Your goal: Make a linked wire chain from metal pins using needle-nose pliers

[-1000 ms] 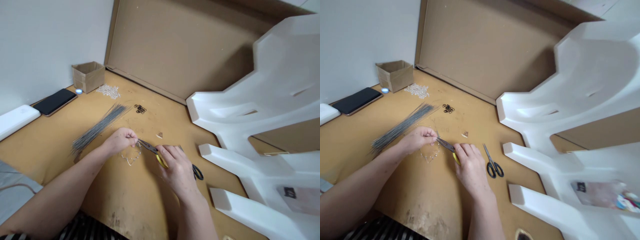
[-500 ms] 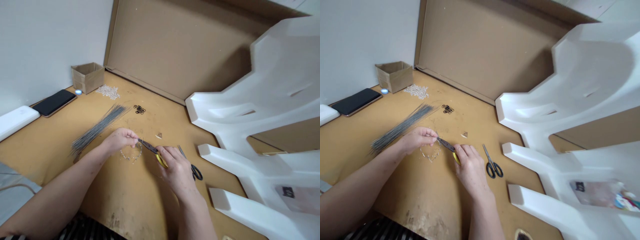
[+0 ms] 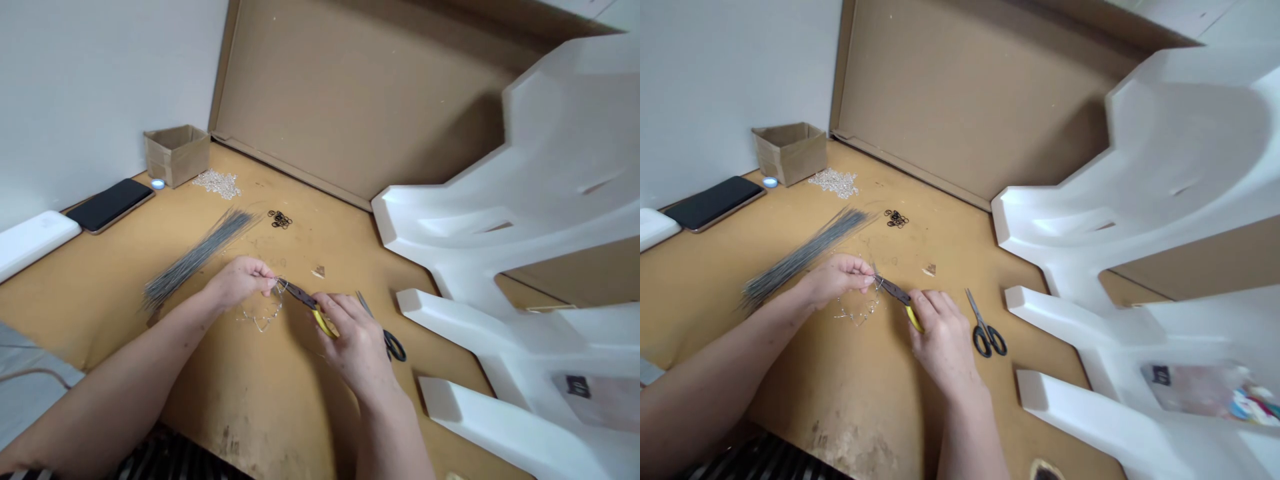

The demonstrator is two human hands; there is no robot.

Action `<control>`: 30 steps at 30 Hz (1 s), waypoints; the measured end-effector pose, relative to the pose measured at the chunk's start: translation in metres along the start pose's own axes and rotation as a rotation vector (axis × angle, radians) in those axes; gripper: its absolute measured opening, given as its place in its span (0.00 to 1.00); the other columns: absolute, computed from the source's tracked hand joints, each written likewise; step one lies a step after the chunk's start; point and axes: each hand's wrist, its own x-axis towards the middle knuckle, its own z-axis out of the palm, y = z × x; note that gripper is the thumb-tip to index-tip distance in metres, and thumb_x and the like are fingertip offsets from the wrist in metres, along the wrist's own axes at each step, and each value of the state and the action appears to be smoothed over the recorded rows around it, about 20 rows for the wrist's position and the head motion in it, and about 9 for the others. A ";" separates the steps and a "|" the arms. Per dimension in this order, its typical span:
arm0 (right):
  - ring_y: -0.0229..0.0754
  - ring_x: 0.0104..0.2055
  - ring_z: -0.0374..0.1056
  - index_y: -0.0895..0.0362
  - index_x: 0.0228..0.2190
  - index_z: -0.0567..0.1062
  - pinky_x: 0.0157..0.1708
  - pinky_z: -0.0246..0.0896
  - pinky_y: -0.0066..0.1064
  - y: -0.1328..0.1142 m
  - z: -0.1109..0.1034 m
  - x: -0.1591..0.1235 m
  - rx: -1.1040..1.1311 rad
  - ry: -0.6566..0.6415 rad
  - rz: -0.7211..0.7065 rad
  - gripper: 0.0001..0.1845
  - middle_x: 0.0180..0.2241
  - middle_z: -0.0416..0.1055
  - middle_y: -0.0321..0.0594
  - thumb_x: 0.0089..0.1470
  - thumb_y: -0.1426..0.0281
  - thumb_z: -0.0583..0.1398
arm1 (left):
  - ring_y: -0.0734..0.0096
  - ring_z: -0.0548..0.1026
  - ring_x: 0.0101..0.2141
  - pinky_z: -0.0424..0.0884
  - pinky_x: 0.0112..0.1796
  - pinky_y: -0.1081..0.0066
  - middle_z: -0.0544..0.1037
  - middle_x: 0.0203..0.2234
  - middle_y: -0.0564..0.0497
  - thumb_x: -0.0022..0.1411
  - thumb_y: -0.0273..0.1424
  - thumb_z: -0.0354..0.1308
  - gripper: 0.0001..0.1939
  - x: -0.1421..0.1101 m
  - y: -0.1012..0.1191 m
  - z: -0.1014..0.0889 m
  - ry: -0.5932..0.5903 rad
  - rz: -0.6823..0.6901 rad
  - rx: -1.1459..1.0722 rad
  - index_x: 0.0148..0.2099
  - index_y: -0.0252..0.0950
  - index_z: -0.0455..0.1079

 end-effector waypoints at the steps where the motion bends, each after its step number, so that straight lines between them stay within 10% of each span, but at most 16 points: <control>1: 0.43 0.29 0.65 0.59 0.35 0.70 0.27 0.63 0.32 0.000 -0.001 0.000 -0.001 0.001 -0.007 0.10 0.28 0.70 0.44 0.49 0.78 0.53 | 0.80 0.63 0.20 0.58 0.29 0.75 0.69 0.14 0.58 0.45 0.26 0.56 0.04 0.000 0.000 0.000 -0.002 0.004 0.007 0.21 0.33 0.66; 30: 0.42 0.30 0.59 0.60 0.36 0.71 0.27 0.49 0.33 -0.011 -0.038 0.013 -0.345 -0.121 -0.261 0.16 0.29 0.71 0.44 0.55 0.82 0.46 | 0.79 0.61 0.18 0.56 0.24 0.76 0.67 0.12 0.58 0.42 0.26 0.53 0.04 -0.005 0.014 -0.013 -0.269 0.016 0.210 0.19 0.34 0.65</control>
